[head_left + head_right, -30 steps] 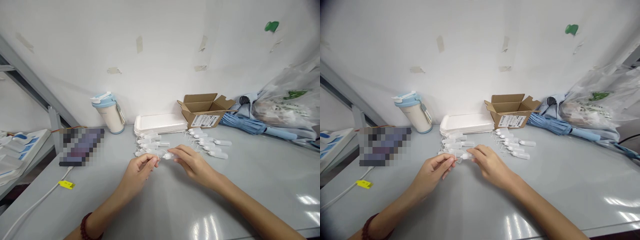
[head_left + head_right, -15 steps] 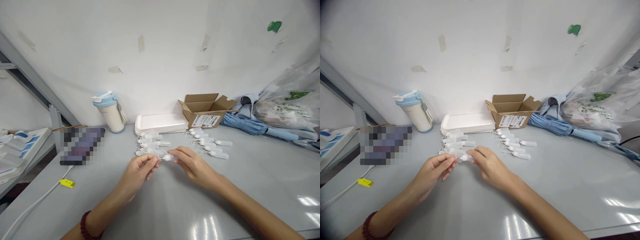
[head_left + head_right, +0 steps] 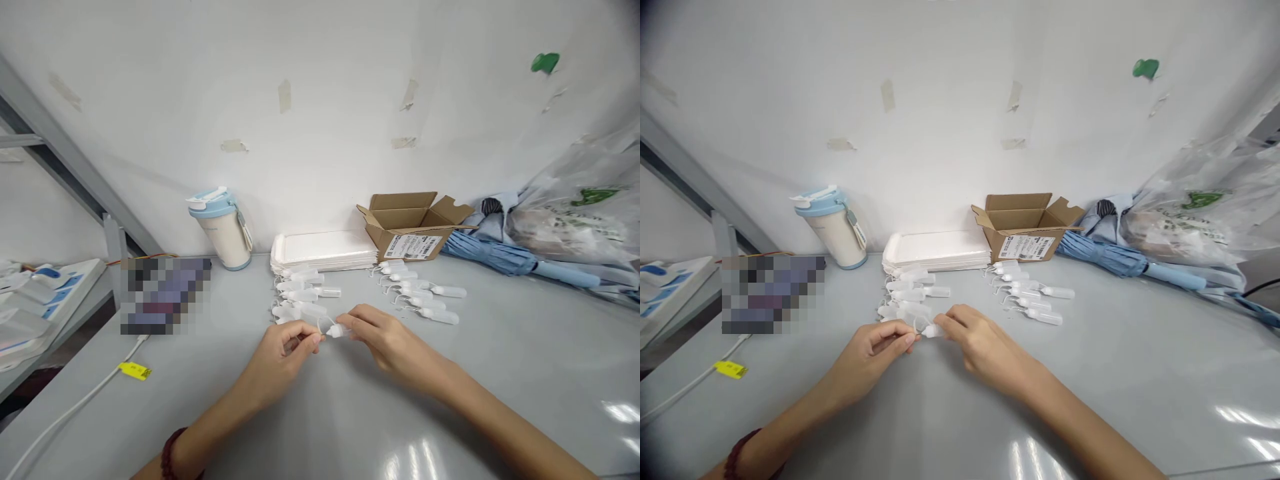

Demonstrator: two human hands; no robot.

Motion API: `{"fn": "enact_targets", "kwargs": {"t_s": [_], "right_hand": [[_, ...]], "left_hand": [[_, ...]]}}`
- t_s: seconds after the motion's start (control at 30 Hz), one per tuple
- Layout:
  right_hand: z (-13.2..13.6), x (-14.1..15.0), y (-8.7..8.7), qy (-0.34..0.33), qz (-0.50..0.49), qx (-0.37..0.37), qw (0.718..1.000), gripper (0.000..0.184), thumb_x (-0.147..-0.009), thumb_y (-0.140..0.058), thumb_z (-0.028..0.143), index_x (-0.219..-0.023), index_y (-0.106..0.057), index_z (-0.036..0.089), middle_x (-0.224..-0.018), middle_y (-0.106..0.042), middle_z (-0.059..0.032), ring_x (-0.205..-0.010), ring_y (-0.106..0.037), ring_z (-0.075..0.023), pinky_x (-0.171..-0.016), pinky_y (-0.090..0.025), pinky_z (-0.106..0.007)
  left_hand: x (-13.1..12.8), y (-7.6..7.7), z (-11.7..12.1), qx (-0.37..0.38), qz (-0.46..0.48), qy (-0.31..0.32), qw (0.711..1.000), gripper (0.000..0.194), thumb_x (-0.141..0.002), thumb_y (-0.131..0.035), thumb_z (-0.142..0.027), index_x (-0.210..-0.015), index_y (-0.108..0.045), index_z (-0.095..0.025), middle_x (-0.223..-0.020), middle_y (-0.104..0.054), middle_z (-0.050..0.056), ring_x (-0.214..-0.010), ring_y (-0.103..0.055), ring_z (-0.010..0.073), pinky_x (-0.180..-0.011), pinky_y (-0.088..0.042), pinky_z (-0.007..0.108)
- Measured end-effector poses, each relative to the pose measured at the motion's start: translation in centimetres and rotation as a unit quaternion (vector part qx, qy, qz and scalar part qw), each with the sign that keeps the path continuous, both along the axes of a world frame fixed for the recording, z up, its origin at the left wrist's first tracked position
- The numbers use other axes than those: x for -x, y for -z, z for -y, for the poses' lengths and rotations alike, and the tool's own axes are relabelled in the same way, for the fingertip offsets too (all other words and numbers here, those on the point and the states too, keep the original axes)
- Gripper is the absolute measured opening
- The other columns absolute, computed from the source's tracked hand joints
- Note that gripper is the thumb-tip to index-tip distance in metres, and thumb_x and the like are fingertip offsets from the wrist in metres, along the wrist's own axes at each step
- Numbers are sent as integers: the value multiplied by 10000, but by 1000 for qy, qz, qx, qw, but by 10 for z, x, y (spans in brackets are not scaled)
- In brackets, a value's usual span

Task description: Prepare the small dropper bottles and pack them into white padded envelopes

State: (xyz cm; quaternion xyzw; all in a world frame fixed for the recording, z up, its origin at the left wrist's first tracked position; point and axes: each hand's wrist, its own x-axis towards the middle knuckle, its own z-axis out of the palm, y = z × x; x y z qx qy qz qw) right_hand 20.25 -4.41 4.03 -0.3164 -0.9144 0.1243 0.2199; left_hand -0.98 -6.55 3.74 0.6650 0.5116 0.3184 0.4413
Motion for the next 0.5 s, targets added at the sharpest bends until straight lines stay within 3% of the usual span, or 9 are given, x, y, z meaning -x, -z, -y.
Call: {"fn": "enact_targets", "kwargs": {"t_s": [0.27,0.43,0.5], "right_hand": [[1,-1,0,-5,38,-6,999,551,-660,-329,-108,-1089,-543,162,-850,-525,-60,-698,-500,-136,-614,-448,-229],[4,3,4,-10,35,23,999,593,-627,-326,-121,-1107,-528,164,-888,-529,-67,-722,-515,-134,-651,-471,-236],[3,3,4,-9,22,38,999,555,-675,-342,-106,-1123,-522,167,-895,-537,-69,-739,-531,-139,-663,-479,-246]], "left_hand": [[-1,5,0,-44,-56,35,997,215,-832,-434,-248,-671,-563,-186,-671,-549,2,-664,-488,149,-615,-392,254],[0,5,0,-25,-35,43,998,219,-833,-452,-267,-665,-564,-183,-656,-535,-1,-652,-480,144,-620,-390,253],[1,3,-1,-1,-14,42,999,227,-832,-468,-302,-676,-581,-180,-653,-538,-1,-631,-475,138,-596,-382,246]]}}
